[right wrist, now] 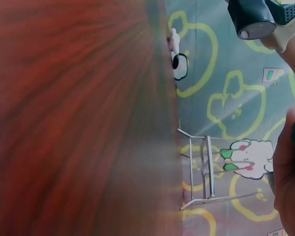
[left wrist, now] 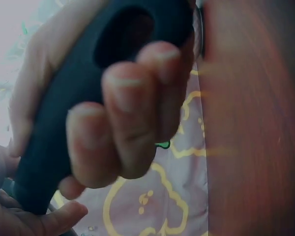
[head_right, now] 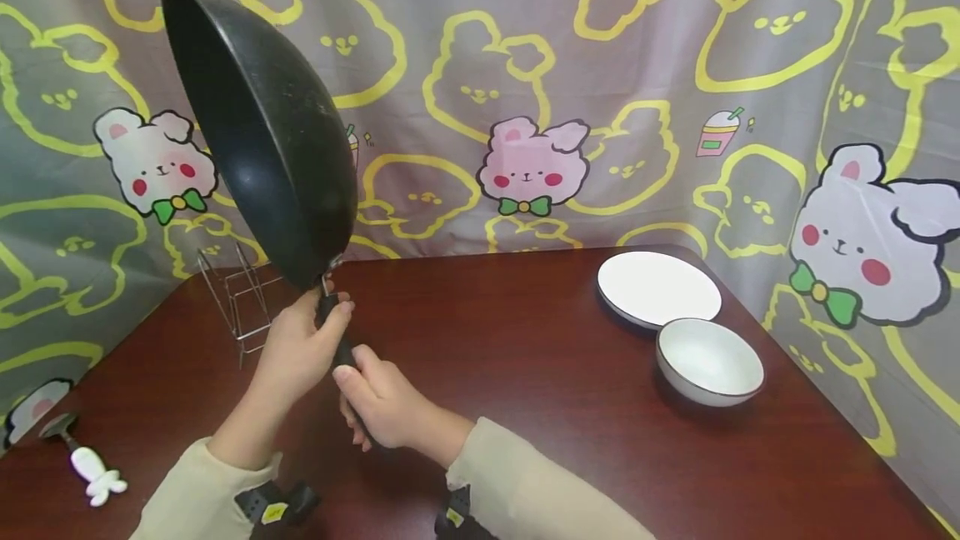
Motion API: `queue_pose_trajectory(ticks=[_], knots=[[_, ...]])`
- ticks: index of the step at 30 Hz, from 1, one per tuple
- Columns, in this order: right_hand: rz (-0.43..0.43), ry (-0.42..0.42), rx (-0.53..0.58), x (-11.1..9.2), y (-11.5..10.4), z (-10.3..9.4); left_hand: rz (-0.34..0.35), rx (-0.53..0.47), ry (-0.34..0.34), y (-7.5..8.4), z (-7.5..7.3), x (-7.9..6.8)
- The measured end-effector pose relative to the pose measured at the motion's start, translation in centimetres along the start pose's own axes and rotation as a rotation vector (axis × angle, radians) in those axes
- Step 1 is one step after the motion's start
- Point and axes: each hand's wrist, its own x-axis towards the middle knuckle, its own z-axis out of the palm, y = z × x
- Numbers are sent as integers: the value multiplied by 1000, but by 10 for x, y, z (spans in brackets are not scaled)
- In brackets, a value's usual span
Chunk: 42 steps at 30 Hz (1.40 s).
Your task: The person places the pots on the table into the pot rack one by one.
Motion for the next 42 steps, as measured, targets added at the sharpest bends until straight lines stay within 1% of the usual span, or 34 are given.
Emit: queue_pose_trajectory(ticks=[4,7,11,14,17,20,25,31,36,39,42], knots=[[-3,15,-100,12,4,6,-26,-28,-24,-4,-8,3],[-12,17,-149,19,8,10,-54,-51,-33,-9,-13,5],[-38,10,-183,28,13,15,-52,-44,-26,-17,-19,7],[-40,9,-197,34,16,18,-41,-37,-21,-24,-22,9],[-16,6,-203,40,20,22,-35,-34,-22,-34,-25,10],[19,-16,-216,44,25,25,-30,-30,-28,-45,-26,9],[67,-40,-257,48,31,29,-18,-33,-28,-61,-26,6],[115,-38,-294,48,33,32,-6,-82,-20,-73,-25,5],[141,-39,-320,48,32,34,14,-121,-25,-80,-25,5],[152,-31,-319,49,32,36,11,-108,-35,-82,-26,6],[163,-25,-313,50,32,39,-9,-85,-45,-84,-27,6]])
